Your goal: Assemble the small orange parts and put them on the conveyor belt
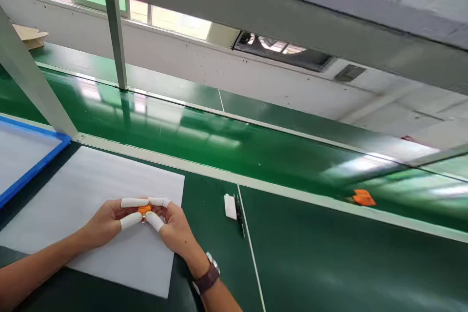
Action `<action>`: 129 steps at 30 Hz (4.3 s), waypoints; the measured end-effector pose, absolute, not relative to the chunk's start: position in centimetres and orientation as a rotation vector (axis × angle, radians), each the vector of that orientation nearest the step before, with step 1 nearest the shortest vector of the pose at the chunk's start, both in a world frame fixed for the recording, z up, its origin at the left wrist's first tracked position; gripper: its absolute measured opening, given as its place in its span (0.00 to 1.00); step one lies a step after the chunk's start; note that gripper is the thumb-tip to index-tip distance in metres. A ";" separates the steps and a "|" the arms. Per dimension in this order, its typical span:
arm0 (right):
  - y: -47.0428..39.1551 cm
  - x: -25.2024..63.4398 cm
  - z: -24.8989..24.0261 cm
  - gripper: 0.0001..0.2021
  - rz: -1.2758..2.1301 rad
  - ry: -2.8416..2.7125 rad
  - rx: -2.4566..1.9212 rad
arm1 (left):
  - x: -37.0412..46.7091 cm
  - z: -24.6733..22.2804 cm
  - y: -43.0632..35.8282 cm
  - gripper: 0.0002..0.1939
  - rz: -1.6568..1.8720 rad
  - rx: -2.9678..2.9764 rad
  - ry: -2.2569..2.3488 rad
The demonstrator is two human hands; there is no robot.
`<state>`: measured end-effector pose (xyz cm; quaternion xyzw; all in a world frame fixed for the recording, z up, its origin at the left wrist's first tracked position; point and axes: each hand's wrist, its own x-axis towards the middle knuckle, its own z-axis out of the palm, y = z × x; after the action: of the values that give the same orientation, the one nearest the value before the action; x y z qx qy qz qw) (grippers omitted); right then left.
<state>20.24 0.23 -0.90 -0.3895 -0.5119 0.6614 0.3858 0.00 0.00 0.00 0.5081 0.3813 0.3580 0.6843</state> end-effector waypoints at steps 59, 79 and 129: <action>0.7 21.1 -0.4 0.15 1.242 -1.741 -1.153 | 0.2 -0.3 -0.3 0.19 0.748 1.237 1.005; 2.0 22.6 -2.9 0.11 0.621 -1.893 -1.128 | 0.2 0.5 0.4 0.19 0.819 1.086 0.974; 1.7 21.9 -3.3 0.11 0.159 -2.111 -1.037 | 0.1 0.3 6.7 0.10 0.884 2.169 1.325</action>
<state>21.89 1.74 -3.31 -0.4065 -0.8276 0.0622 0.3821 0.09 6.67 0.30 0.7857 0.4800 0.3202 0.2233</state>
